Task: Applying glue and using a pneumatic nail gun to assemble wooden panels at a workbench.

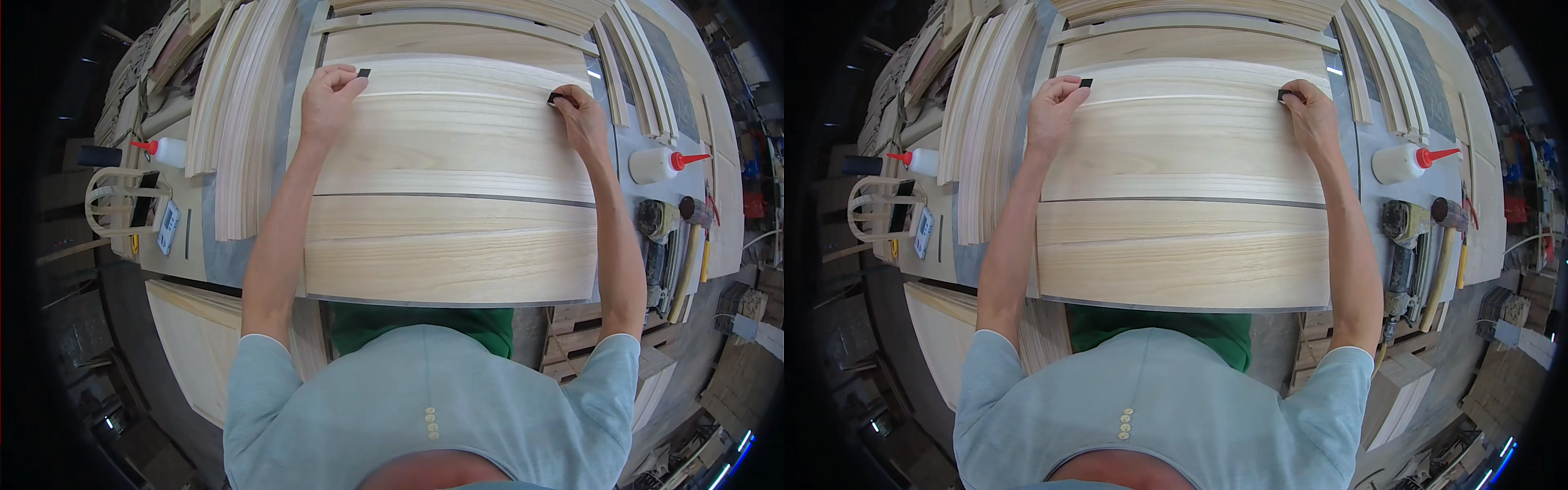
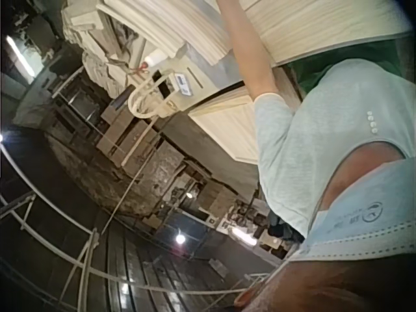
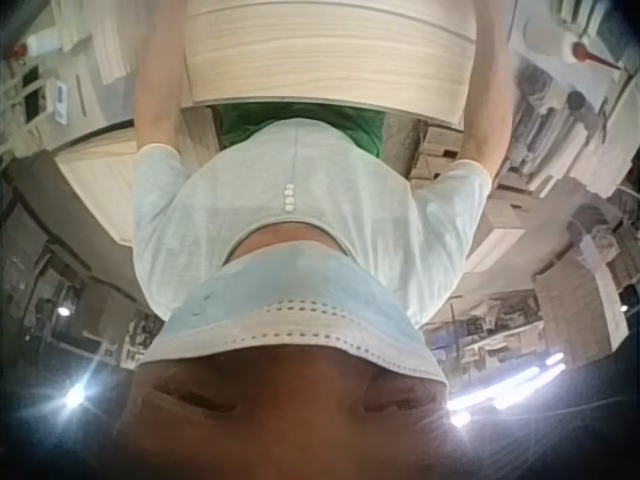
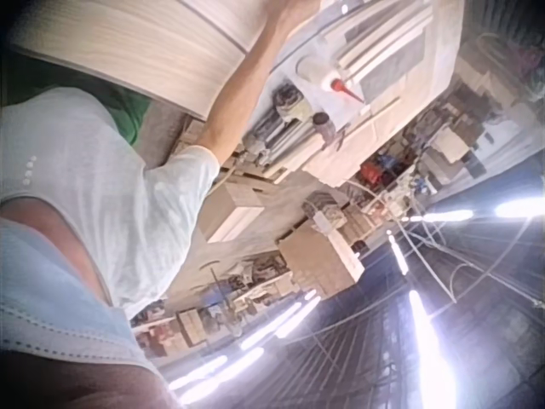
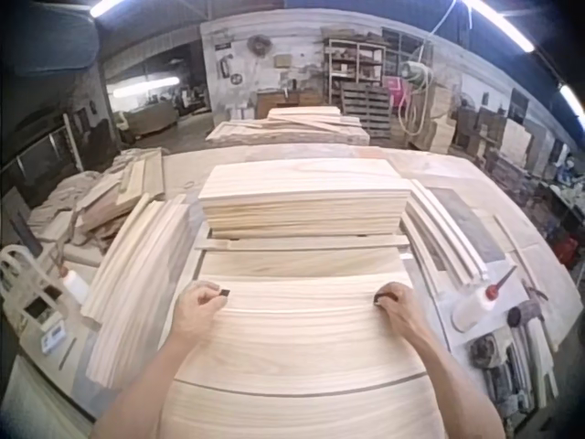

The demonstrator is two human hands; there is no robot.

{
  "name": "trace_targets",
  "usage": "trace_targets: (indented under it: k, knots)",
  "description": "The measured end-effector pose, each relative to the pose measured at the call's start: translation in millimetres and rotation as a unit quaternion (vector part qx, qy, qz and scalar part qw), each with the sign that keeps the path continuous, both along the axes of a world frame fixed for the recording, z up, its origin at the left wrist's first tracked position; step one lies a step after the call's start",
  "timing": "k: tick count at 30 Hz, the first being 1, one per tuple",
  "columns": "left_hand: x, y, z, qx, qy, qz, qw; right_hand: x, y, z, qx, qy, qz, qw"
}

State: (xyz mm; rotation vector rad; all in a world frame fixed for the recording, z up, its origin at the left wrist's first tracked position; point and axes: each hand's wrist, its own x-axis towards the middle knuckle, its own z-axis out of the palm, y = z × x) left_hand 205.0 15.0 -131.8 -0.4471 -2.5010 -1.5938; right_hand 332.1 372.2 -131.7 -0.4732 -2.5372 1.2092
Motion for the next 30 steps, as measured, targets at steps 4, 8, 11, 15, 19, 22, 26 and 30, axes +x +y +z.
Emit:
trace_targets:
  k: [4, 8, 11, 15, 19, 22, 26, 30]
  knots:
    - [0, -2, 4, 0.026, -0.045, -0.005, 0.999, 4, 0, 11, 0.023, -0.027, 0.014, 0.999]
    - [-7, -2, 2, 0.049, -0.077, -0.035, 0.995, 5, -2, 17, 0.047, -0.039, 0.022, 0.998]
    - [-10, 4, 4, -0.070, -0.009, -0.044, 0.997, 5, 4, 14, 0.046, -0.045, 0.029, 0.998]
    - [-8, 6, 1, -0.125, 0.021, -0.067, 0.990, 3, 10, 13, 0.034, -0.064, 0.036, 0.997]
    - [-2, -1, 5, -0.142, 0.016, -0.090, 0.986, 3, 11, 14, 0.048, -0.078, 0.042, 0.995]
    - [1, -1, 8, -0.158, 0.012, -0.097, 0.983, 3, 10, 14, 0.058, -0.072, 0.050, 0.994]
    - [2, 1, 6, -0.161, 0.009, -0.097, 0.982, 6, 9, 12, 0.045, -0.062, 0.043, 0.996]
    - [-1, -1, 2, -0.152, 0.015, -0.100, 0.983, 6, 8, 12, 0.055, -0.077, 0.025, 0.995]
